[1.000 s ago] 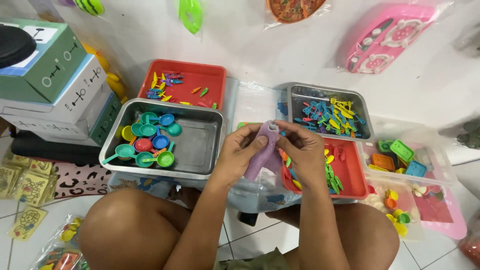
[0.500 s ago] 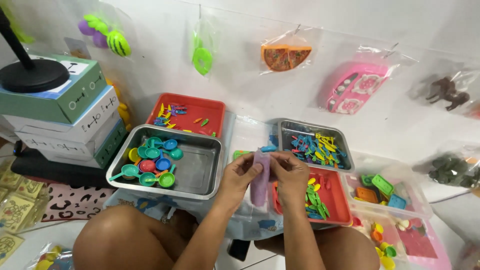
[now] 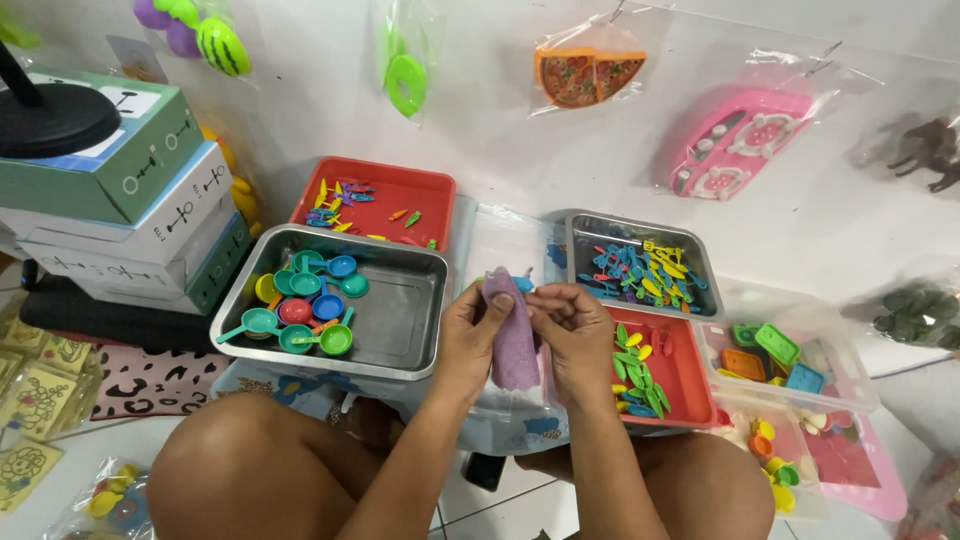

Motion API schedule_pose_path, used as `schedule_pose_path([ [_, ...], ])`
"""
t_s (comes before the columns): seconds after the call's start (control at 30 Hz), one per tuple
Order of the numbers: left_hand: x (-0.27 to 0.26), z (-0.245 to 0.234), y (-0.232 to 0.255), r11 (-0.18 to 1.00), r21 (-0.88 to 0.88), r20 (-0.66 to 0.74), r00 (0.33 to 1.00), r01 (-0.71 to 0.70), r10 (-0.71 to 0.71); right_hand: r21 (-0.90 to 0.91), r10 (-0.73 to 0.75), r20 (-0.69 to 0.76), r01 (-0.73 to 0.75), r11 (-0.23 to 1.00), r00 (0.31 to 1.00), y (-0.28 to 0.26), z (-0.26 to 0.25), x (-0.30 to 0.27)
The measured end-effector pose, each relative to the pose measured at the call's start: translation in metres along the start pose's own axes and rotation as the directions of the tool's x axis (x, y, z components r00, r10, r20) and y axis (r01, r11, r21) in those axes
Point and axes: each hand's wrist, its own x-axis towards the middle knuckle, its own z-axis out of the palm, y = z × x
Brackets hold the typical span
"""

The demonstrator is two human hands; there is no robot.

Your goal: Sorting small plastic toy components from trays and packing them into small plastic bags

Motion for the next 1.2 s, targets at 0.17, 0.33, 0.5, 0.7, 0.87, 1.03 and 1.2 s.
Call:
schedule_pose_path([
  [0.17, 0.006, -0.012, 0.007, 0.98, 0.14, 0.132, 0.983, -0.143, 0.124, 0.218, 0.038, 0.049, -0.047, 0.975, 0.998, 0.021, -0.011, 0.006],
  [0.33, 0.007, -0.012, 0.005, 0.968, 0.059, 0.258, 0.941, -0.243, 0.22, 0.411, 0.025, 0.106, -0.067, 0.909, 0.994, 0.03, -0.02, 0.01],
  [0.5, 0.007, -0.016, 0.0, 0.944, 0.205, 0.173, 0.959, -0.258, 0.225, 0.307, -0.008, 0.173, -0.046, 0.951, 0.985, 0.008, -0.008, 0.004],
  [0.7, 0.003, -0.011, 0.026, 0.953, 0.251, 0.233, 0.966, -0.171, 0.112, -0.023, 0.02, 0.211, -0.015, 1.0, 0.977, 0.005, -0.035, 0.013],
  [0.87, 0.003, -0.012, 0.02, 0.974, 0.154, 0.315, 0.943, -0.164, 0.109, 0.101, 0.042, 0.142, -0.057, 0.993, 0.989, -0.007, -0.023, 0.009],
  [1.03, 0.001, -0.009, 0.024, 0.932, 0.269, 0.25, 0.952, -0.244, 0.178, 0.106, 0.03, 0.174, -0.049, 0.993, 0.984, -0.007, -0.024, 0.008],
  [1.2, 0.002, -0.011, 0.017, 0.901, 0.401, 0.164, 0.98, -0.166, 0.108, -0.016, 0.072, 0.218, -0.07, 0.997, 0.973, -0.008, -0.019, 0.01],
])
